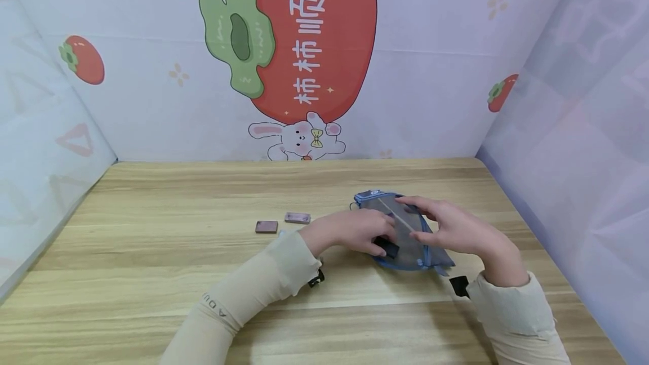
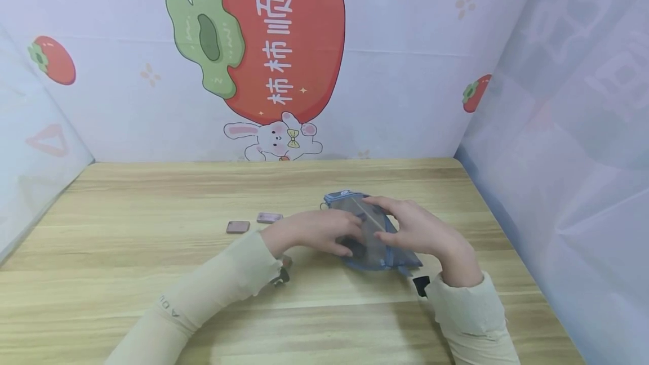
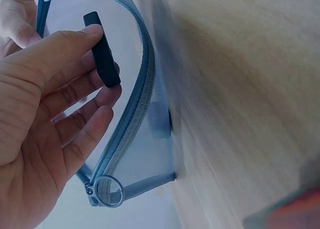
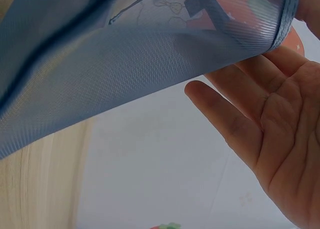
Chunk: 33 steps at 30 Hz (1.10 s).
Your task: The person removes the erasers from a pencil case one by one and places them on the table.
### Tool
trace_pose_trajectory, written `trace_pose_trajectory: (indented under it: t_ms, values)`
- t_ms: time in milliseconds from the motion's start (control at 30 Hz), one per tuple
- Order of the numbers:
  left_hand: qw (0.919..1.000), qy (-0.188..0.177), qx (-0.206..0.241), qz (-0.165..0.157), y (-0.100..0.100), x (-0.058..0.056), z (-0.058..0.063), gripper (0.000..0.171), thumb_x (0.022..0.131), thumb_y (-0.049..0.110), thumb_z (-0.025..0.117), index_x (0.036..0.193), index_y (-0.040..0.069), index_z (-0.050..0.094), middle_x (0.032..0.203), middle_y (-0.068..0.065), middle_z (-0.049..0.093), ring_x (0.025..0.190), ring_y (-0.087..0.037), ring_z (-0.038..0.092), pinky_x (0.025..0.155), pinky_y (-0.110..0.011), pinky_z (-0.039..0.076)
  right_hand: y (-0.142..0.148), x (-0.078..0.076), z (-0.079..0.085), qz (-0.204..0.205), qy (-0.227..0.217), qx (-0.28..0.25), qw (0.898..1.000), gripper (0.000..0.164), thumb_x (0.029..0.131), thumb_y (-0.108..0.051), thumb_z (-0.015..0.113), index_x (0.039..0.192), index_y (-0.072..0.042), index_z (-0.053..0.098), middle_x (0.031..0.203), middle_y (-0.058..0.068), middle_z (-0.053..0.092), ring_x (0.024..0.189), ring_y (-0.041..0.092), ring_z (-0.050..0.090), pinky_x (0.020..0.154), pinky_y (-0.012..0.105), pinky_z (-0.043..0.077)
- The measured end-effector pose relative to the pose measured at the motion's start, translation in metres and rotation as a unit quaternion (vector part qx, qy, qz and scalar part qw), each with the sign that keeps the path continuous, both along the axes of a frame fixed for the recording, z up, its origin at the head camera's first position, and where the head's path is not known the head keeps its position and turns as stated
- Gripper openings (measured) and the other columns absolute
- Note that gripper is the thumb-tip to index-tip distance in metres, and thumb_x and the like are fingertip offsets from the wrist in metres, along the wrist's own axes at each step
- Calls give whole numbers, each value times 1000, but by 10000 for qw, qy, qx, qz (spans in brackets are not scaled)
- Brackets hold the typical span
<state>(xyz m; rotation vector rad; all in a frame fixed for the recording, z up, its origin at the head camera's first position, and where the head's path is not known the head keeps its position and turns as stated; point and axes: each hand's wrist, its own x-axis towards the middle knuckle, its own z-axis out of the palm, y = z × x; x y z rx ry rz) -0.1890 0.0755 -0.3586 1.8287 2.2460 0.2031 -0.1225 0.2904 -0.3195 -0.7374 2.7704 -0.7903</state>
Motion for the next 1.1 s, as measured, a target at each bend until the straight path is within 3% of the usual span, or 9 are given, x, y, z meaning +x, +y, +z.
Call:
trace_pose_trajectory:
  t_ms: [133,300,600,1100]
  values:
    - [10000,10,30,27,-5,0,1,27,94,25,69,117,11,71,110,1,66,93,-8,57,84,-18,45,0,0,0,-10,8,0,10000,63,89,-10,69,147,-6,44,134,14,61,121,30,59,96,51,48]
    - [9999,7,19,139,-10,1,0,29,95,26,68,120,11,70,114,1,66,108,-10,61,91,-21,46,0,-1,0,-16,4,-23,10000,63,89,-10,69,147,-5,44,135,14,61,122,30,59,99,56,47]
    - [9995,-102,164,264,-20,3,-2,30,94,26,69,119,11,70,111,1,66,92,-7,56,84,-18,45,0,-1,-1,-3,-38,-24,10000,64,89,-10,69,148,-5,44,134,14,62,117,28,60,98,55,47]
    - [9986,1,212,481,-32,8,4,30,92,27,71,117,11,71,109,1,66,92,-6,56,84,-19,46,0,-2,-1,30,-30,-14,10000,64,90,-11,69,148,-6,43,132,14,63,117,29,61,96,55,48]
